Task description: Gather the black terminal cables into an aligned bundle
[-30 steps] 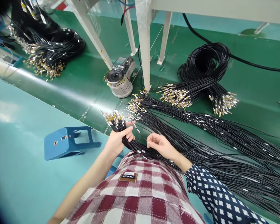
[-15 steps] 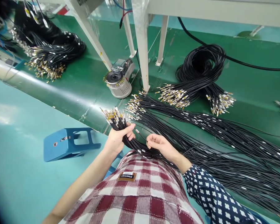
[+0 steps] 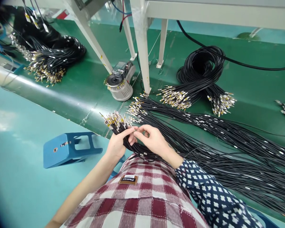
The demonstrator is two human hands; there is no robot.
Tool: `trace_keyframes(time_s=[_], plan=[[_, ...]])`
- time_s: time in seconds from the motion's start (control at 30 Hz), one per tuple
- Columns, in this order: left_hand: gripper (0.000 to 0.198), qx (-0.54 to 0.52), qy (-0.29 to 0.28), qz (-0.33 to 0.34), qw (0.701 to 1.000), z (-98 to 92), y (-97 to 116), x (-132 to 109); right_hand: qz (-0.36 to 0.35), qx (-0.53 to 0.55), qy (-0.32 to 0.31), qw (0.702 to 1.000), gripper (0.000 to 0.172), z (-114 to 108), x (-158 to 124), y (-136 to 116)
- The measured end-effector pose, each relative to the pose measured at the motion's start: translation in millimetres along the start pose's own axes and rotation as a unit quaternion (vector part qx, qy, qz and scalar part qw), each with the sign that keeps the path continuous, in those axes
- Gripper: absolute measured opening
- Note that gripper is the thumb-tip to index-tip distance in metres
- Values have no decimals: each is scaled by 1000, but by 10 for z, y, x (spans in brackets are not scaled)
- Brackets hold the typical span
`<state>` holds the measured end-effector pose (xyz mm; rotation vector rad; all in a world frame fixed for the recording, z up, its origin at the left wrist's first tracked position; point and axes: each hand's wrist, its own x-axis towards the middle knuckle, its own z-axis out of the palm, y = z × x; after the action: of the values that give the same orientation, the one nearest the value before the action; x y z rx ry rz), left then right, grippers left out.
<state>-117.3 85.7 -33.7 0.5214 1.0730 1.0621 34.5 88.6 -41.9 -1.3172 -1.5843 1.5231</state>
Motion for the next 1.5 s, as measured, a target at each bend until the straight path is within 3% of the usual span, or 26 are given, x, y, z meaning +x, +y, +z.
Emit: trace_keyframes(time_s=[0.1,0.23,0.37,0.67,0.83,0.9,0.97,1.0,1.07,1.13,1.23,1.37,1.5], plan=[[19,-4,7,-4,1000,-10,-7,-6,-31,-65,40,997,33,57,-9,58],[19,-19,24,-16,999,-61,-19,-16,-56,-189,6,980,23,-124,-289,446],[19,-29,18,-28,999,-114,-33,-7,-30,-191,-11,981,22,-270,-435,690],[33,-44,4,-20,999,-172,-4,-61,-137,-167,4,976,35,239,-9,138],[30,-34,46,-70,996,-295,0,-93,-133,-207,-40,968,37,246,29,-18],[28,-41,45,-86,994,-354,-18,-99,-113,-161,-127,972,41,172,151,20],[26,-50,38,-80,995,-410,-44,-108,-40,-144,-183,972,46,108,341,159],[25,-56,35,-71,995,-435,-58,-114,4,-165,-175,971,44,94,446,263],[26,-69,35,-47,996,-473,-87,-129,70,-237,-101,964,28,116,631,506],[31,-85,27,-42,995,-492,-114,-146,85,-275,-42,957,10,186,741,732],[35,-101,32,-52,993,-482,-143,-154,82,-252,-29,964,9,257,734,905],[22,-97,75,-45,991,-404,-145,-98,68,-163,-62,982,20,95,479,782],[31,-85,83,-21,993,-243,-101,-3,60,78,-131,987,37,-170,77,533]])
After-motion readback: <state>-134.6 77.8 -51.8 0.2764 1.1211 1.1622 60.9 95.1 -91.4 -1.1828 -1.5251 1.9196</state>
